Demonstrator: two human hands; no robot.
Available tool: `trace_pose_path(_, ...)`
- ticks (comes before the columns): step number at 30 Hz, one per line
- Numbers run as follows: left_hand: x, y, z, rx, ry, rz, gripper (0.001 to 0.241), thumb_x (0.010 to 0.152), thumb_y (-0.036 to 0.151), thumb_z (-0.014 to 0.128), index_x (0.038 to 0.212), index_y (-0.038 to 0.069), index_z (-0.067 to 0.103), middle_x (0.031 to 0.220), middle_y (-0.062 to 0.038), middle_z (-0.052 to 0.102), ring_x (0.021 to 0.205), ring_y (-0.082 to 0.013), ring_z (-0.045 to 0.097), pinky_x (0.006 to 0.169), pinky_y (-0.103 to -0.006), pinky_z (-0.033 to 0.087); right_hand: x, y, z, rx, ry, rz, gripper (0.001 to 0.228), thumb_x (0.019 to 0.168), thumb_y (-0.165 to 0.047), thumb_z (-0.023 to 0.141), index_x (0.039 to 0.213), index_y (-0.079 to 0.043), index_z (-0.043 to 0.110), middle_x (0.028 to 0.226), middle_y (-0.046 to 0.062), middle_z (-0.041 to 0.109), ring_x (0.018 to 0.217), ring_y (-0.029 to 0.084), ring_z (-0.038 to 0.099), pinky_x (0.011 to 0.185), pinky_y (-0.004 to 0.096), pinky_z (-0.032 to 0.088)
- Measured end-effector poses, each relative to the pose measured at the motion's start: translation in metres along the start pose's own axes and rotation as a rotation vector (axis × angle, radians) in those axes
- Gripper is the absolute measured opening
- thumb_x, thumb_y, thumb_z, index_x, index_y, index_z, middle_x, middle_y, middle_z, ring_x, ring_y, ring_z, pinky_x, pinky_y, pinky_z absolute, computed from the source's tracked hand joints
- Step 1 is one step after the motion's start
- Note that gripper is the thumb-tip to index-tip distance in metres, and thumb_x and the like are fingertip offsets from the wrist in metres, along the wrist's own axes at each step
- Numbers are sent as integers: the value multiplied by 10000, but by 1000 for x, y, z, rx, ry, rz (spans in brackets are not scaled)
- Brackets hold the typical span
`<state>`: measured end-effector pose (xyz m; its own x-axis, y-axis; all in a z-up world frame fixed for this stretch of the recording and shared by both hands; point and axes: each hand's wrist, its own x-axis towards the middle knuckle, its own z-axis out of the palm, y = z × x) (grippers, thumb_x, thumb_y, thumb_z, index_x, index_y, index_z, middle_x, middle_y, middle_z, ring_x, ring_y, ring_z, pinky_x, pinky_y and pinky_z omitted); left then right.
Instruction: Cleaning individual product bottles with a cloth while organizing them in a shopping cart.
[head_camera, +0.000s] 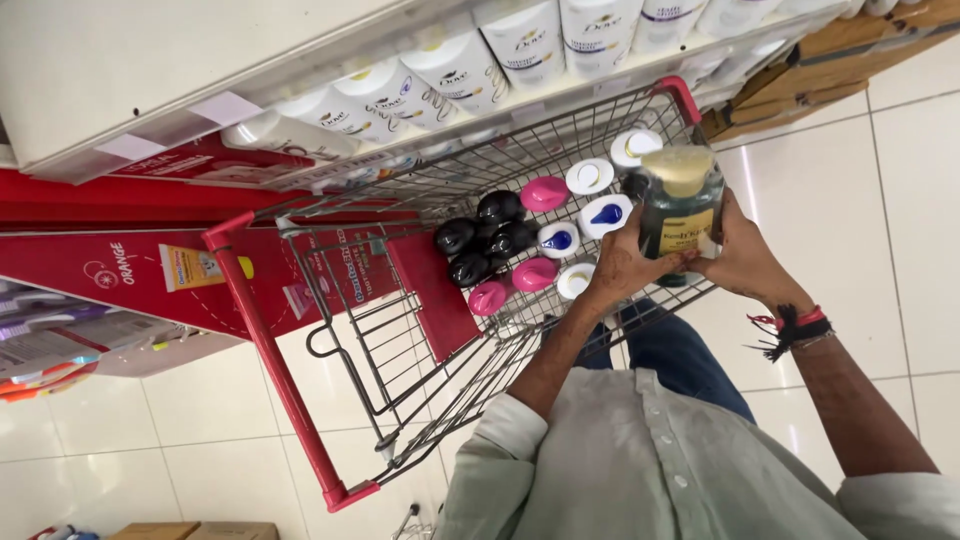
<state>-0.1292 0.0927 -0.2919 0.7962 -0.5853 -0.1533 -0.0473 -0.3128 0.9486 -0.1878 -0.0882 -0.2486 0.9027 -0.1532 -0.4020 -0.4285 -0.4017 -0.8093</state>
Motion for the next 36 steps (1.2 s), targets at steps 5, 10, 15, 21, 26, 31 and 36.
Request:
trace_pose_path(5,-11,-23,16,67,-32,-66,856,744,466,860,1372,-32,559,1163,-203,752,1106,-311,753,957,-384,607,-3,29,12,87,5,-190,858,706,-26,855,1439,10,412,1290,180,647,1225,286,619,1007,378,489)
trace_pose_path(10,-25,-51,34,133,-37,-118,858,726,472,907,1335,-22,560,1121,-206,751,1078,-320,749,926,-404,607,-3,58,20,-61,-46,-102,908,655,-4,845,1455,-10,414,1220,221,692,1183,339,665,999,403,517)
trace_pose_path(15,-28,-74,47,89,-66,-169,842,698,389,882,1375,1,564,1097,-188,762,1029,-299,763,884,-377,618,-1,75,26,-46,-49,-106,814,629,-35,876,1357,-56,513,1143,179,731,1123,325,703,958,397,533)
trace_pose_path(21,-32,-95,65,47,-31,-71,717,729,325,914,1326,57,620,1130,-151,774,1066,-281,767,939,-386,616,9,110,34,-75,-68,-212,725,610,-20,860,1270,-77,565,1161,128,733,1102,314,712,942,390,564)
trace_pose_path(26,-28,-98,77,58,-18,-83,783,699,277,891,1397,97,586,1168,-162,738,1098,-285,732,931,-391,607,13,127,35,-102,-92,-228,628,654,-14,847,1231,-106,617,1164,105,745,1094,306,724,945,385,574)
trace_pose_path(31,-25,-99,80,160,-18,-28,751,707,250,918,1367,94,595,1229,-168,731,1117,-318,730,965,-397,592,11,129,39,-79,-64,-196,671,609,-21,866,1234,-80,627,1162,129,737,1101,315,710,937,395,565)
trace_pose_path(36,-29,-111,91,270,45,-35,798,652,161,920,1373,82,588,1237,-179,697,1124,-351,705,958,-413,589,18,137,44,-168,-93,-221,689,619,-55,877,1274,-72,662,1141,174,739,1056,325,724,921,396,574)
